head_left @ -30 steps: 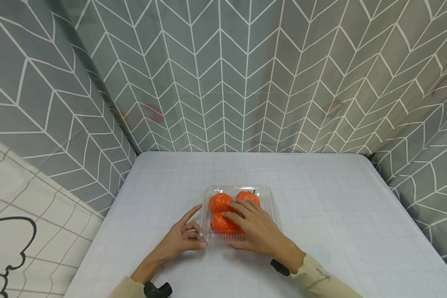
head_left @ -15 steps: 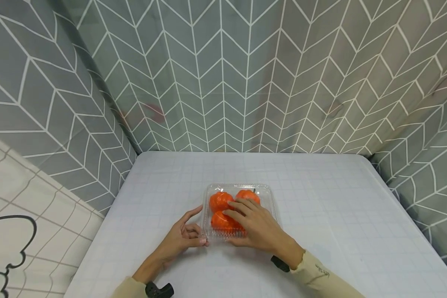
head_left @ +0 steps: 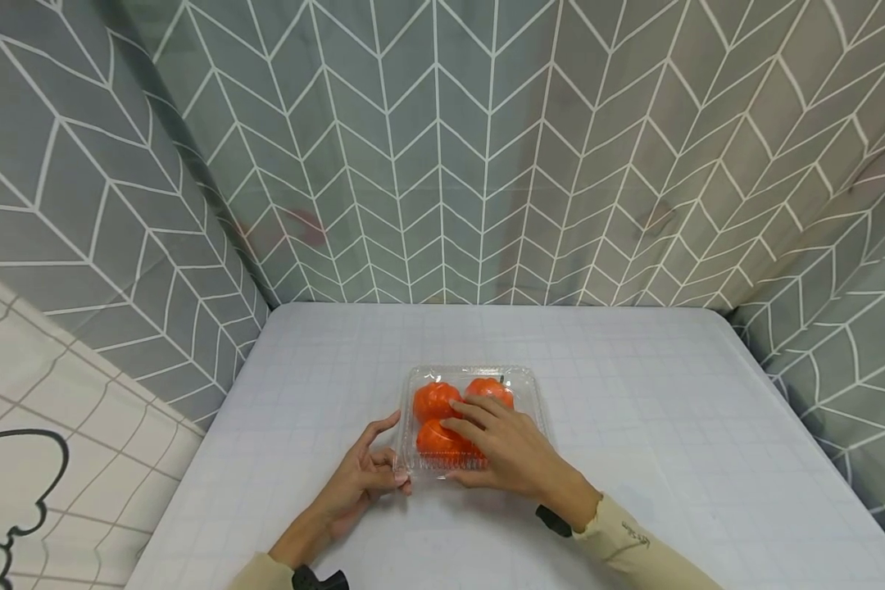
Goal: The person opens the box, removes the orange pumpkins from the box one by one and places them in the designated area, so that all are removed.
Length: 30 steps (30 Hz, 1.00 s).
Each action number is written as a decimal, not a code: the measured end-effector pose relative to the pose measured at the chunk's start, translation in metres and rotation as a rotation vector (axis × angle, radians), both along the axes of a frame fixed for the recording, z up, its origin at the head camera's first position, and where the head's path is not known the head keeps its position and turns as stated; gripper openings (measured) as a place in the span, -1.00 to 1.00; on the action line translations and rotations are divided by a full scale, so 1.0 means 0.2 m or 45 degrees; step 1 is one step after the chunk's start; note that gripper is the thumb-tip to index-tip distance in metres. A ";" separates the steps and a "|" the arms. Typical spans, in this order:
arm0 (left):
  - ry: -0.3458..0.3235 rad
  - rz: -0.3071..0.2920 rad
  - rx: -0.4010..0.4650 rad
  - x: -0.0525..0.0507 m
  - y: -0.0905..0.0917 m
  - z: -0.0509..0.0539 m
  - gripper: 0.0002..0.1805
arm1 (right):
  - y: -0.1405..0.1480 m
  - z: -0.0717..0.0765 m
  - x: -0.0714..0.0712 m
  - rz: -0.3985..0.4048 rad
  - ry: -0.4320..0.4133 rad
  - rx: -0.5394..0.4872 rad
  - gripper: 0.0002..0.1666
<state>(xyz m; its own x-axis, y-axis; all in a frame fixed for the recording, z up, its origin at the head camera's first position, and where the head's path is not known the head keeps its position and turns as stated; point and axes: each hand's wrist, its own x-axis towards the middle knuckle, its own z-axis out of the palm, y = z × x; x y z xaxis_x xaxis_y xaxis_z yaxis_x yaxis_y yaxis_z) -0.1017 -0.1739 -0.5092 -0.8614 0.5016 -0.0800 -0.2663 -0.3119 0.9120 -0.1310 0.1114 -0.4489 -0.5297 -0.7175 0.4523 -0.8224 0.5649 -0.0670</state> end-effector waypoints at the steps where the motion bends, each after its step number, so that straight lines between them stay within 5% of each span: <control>1: -0.008 0.012 -0.005 0.00 0.00 0.00 0.02 | 0.00 0.00 0.00 -0.004 0.002 0.007 -0.17; 17: -0.012 0.136 -0.065 0.03 0.04 0.01 -0.04 | -0.01 0.00 -0.01 0.002 0.074 0.016 -0.20; 30: 0.059 0.080 -0.061 0.00 0.02 -0.02 -0.12 | 0.00 0.00 -0.01 -0.010 0.057 -0.019 -0.17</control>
